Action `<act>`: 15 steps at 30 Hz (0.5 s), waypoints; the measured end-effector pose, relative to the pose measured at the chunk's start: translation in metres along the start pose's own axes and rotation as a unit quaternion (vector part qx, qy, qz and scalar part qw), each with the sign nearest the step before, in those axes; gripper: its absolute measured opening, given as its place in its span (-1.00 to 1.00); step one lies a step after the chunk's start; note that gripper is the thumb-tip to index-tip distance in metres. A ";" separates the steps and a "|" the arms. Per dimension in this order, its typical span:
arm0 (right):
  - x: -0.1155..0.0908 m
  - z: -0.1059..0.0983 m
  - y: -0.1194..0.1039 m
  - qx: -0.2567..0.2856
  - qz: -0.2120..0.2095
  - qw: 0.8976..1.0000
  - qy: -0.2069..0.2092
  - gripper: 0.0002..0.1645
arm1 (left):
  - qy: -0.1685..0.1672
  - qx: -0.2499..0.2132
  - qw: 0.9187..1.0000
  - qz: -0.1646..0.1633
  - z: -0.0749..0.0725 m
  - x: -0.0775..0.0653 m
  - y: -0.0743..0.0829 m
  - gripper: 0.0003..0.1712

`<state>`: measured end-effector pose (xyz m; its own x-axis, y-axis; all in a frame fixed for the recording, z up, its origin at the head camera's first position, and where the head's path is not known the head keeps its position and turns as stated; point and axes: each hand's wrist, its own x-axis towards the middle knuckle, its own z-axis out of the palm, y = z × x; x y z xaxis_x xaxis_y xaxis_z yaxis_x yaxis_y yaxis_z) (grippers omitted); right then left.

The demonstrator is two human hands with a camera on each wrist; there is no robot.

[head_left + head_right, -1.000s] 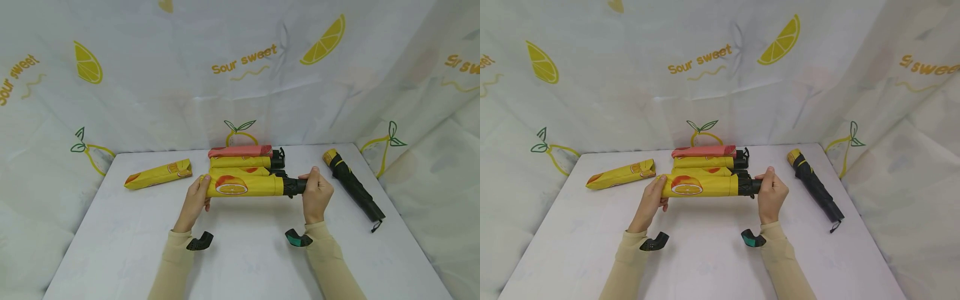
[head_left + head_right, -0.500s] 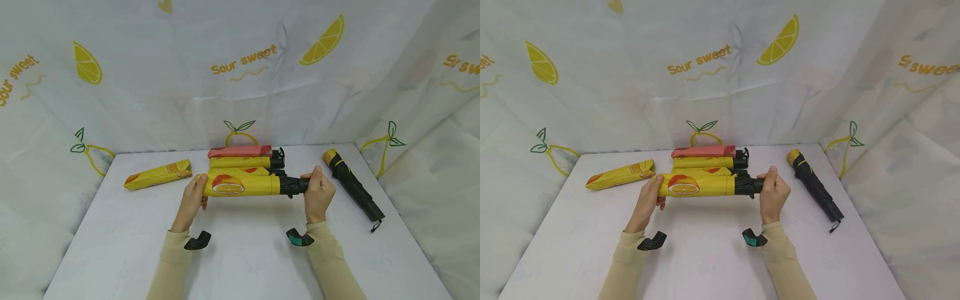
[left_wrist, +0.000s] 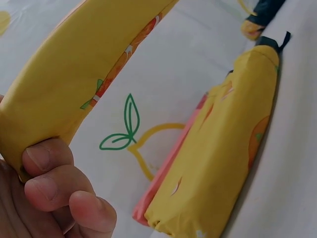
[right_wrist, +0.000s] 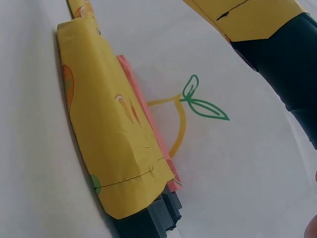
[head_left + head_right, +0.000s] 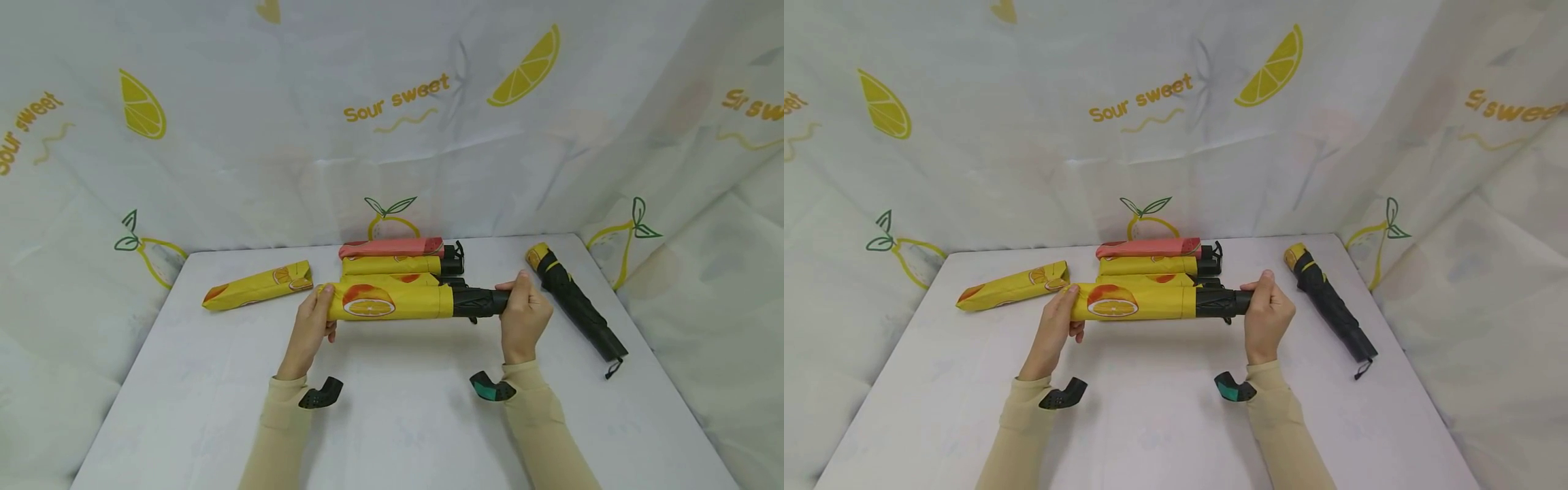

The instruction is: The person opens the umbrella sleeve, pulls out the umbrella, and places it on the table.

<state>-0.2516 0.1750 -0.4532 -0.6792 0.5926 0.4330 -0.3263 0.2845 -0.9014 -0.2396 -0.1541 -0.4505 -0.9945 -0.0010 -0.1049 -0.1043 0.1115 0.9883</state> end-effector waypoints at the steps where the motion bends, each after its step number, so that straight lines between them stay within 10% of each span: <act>1: 0.000 0.000 0.000 0.001 -0.001 1.000 0.002 -0.34 | 0.001 0.000 1.000 0.000 0.000 0.000 0.000 -0.52; 15: 0.005 -0.006 0.000 0.007 0.004 1.000 0.006 -0.33 | 0.012 -0.011 1.000 0.002 -0.006 0.001 -0.002 -0.54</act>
<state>-0.2516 0.1823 -0.4513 -0.6736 0.6037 0.4263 -0.3301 0.2704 -0.9044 -0.2406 -0.1605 -0.4517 -0.9948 -0.0242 -0.0991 -0.1009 0.0895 0.9909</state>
